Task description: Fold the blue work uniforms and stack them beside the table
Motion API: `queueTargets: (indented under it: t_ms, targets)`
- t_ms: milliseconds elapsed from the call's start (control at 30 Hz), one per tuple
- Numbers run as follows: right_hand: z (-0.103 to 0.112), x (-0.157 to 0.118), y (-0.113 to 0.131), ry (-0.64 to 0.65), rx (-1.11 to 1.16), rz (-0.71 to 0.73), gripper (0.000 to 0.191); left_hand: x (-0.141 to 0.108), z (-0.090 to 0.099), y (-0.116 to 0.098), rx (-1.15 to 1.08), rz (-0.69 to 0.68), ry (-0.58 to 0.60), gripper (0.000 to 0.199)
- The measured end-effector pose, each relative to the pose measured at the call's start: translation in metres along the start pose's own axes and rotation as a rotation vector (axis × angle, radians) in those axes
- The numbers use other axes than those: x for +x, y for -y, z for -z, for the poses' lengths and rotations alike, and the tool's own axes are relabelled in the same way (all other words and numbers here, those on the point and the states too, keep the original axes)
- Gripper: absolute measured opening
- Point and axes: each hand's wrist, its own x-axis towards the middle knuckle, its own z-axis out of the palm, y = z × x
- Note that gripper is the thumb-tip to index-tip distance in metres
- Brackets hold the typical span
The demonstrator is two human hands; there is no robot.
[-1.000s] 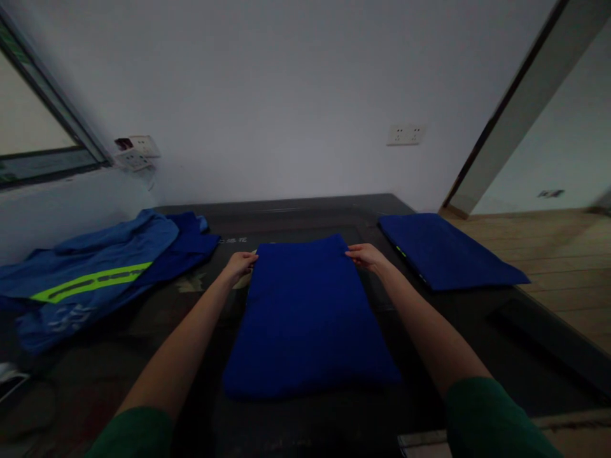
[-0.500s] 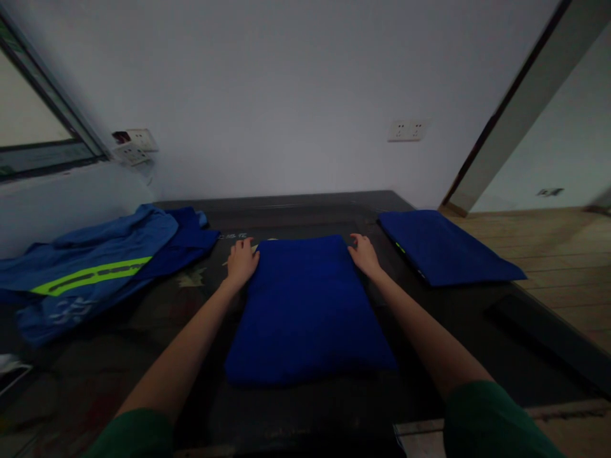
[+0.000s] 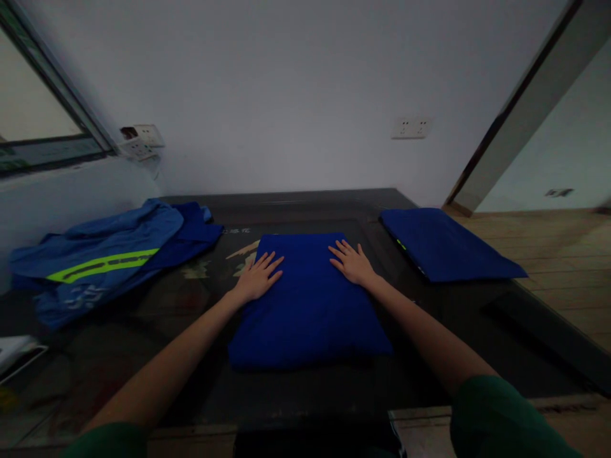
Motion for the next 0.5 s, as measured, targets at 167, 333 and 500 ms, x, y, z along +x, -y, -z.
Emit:
queueTargets:
  t_ms: [167,333,500]
  targets:
    - [0.029,-0.033,-0.013,-0.235,0.326,-0.199,0.035,-0.049,0.01,0.023,-0.197,0.259,-0.262,0.056]
    - [0.047,-0.085,-0.009,0.078,0.872,-0.443,0.033,-0.096,0.02,0.022,-0.849,0.378,-0.087,0.06]
    - [0.047,-0.091,0.012,0.112,1.138,-0.553,0.033,-0.083,0.027,0.004,-1.216,0.533,-0.029,0.055]
